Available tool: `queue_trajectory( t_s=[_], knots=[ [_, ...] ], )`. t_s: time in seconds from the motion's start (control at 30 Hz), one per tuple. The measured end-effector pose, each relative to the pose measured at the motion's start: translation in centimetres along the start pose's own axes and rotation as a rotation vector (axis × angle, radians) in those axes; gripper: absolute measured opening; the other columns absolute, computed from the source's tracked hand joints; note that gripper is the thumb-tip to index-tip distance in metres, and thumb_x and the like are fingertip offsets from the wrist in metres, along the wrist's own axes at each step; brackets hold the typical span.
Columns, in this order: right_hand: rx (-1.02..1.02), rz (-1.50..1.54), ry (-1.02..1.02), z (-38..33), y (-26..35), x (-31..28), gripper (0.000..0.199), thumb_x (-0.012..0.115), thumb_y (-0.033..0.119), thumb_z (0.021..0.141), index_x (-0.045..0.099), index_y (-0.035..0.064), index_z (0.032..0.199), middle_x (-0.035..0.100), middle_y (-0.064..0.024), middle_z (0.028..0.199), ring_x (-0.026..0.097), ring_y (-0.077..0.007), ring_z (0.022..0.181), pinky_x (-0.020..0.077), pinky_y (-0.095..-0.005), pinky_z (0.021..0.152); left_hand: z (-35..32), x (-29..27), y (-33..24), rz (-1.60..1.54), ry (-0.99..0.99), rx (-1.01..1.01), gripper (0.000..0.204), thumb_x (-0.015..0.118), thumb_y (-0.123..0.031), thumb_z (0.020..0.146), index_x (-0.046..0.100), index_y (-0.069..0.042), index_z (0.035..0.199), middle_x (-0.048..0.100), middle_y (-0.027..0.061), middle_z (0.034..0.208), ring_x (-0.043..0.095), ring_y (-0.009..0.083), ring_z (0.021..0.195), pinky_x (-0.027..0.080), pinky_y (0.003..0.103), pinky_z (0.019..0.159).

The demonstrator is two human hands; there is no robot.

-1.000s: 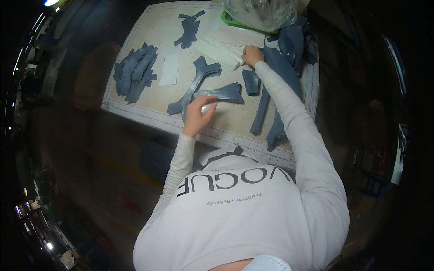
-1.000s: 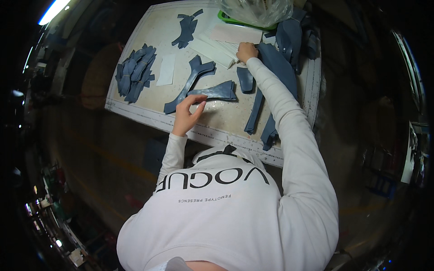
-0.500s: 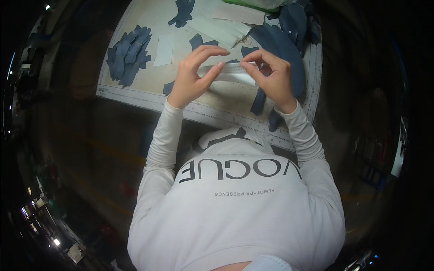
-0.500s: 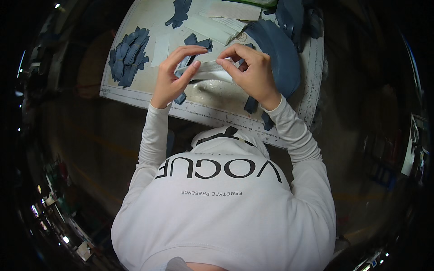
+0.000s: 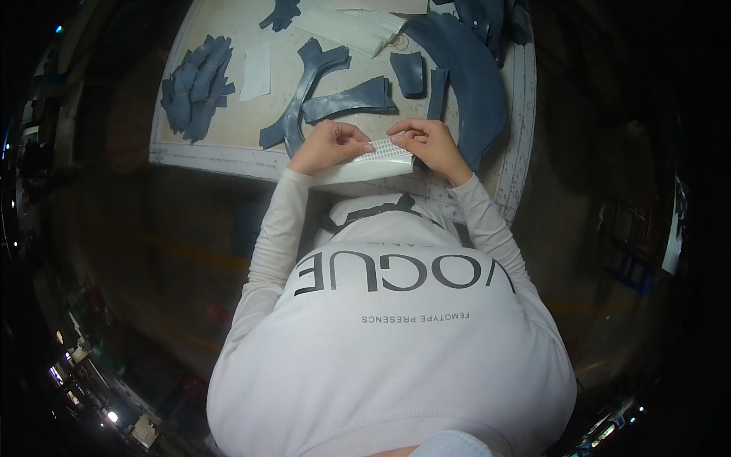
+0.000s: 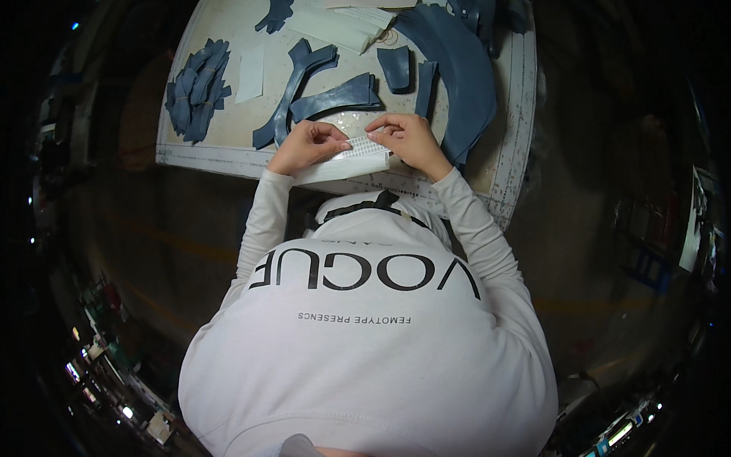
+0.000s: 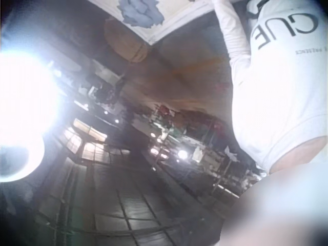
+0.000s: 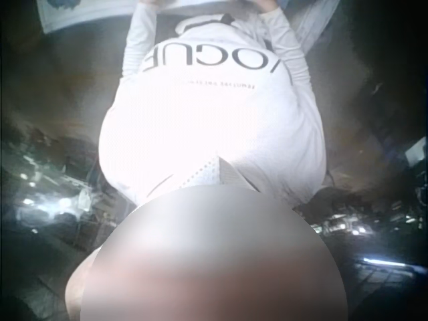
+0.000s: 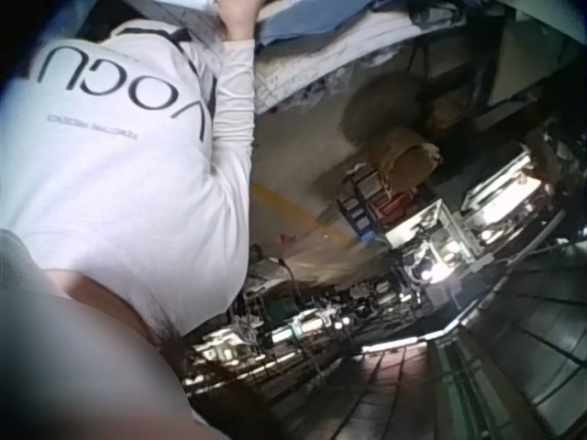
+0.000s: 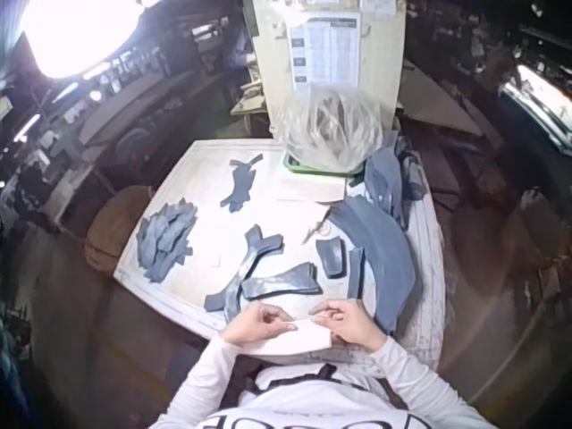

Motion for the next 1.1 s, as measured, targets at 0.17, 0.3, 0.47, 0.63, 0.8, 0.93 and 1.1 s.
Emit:
queue_trajectory(
  t_s=[0.17,0.3,0.47,0.63,0.8,0.93,1.1],
  knots=[
    [-0.136,-0.176,-0.123,-0.7,1.4,-0.7,0.015,0.070,0.012,0.084,0.072,0.0019,0.095,0.071,-0.0083,0.081,0.064,-0.0100,0.067,0.0511,-0.0245,0.063,-0.5,-0.3,-0.2,0.111,-0.017,0.035,0.021,0.077,-0.016,0.081,0.072,0.002,0.091,0.068,0.0013,0.076,0.056,0.0045,0.067,0.046,0.019,0.063],
    [-0.425,-0.394,-0.200,-1.4,4.5,-0.5,0.017,0.072,0.013,0.081,0.072,0.0036,0.095,0.071,-0.0102,0.086,0.067,-0.0162,0.076,0.0519,-0.0291,0.070,-0.6,-0.5,-0.1,0.092,-0.040,0.015,0.019,0.076,-0.017,0.082,0.072,0.002,0.086,0.067,0.0023,0.071,0.056,0.0054,0.065,0.046,0.021,0.061],
    [-0.211,-0.290,-0.022,-0.7,2.7,0.6,0.024,0.075,0.018,0.076,0.073,0.0063,0.097,0.071,-0.0115,0.088,0.066,-0.0196,0.078,0.0506,-0.0305,0.070,-0.5,-0.5,0.2,0.108,-0.023,0.013,0.020,0.074,-0.018,0.082,0.072,0.002,0.083,0.065,0.0036,0.067,0.055,0.0076,0.061,0.045,0.025,0.059],
    [-0.052,-0.244,0.022,-0.2,0.8,0.5,0.021,0.076,0.018,0.076,0.074,0.0040,0.092,0.071,-0.0117,0.078,0.064,-0.0174,0.067,0.0496,-0.0292,0.064,-0.6,-0.4,-0.1,0.131,0.022,0.057,0.018,0.078,-0.015,0.080,0.070,0.001,0.083,0.064,0.0002,0.070,0.051,0.0045,0.065,0.043,0.022,0.061],
    [-0.045,-0.204,0.039,0.1,1.0,0.2,0.020,0.077,0.018,0.077,0.075,0.0023,0.088,0.069,-0.0123,0.071,0.063,-0.0144,0.063,0.0487,-0.0284,0.061,-0.8,-0.7,0.0,0.124,0.037,-0.008,0.019,0.079,-0.015,0.079,0.070,0.000,0.086,0.065,0.0002,0.074,0.053,0.0053,0.068,0.045,0.022,0.064],
    [-0.148,-0.272,-0.016,0.0,2.5,-0.1,0.017,0.074,0.013,0.077,0.073,0.0027,0.090,0.069,-0.0109,0.078,0.065,-0.0207,0.072,0.0503,-0.0310,0.069,-0.6,-0.7,-0.7,0.088,-0.026,0.060,0.020,0.075,-0.018,0.082,0.072,0.001,0.088,0.066,0.0016,0.072,0.054,0.0062,0.066,0.046,0.023,0.064],
    [-0.524,-0.524,-0.257,-1.4,6.0,-0.4,0.012,0.072,0.009,0.077,0.070,0.0056,0.089,0.067,-0.0079,0.089,0.061,-0.0272,0.094,0.0495,-0.0350,0.082,-0.4,-1.1,-0.8,0.269,-0.134,0.048,0.023,0.070,-0.021,0.085,0.071,0.001,0.087,0.065,0.0064,0.067,0.054,0.0081,0.061,0.046,0.025,0.061]
  ],
)
Point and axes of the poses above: each hand's wrist, its own z-axis towards the middle knuckle, its own x-axis out of the palm, y = z × x, the point moved 8 cm from there along z, towards the middle knuckle
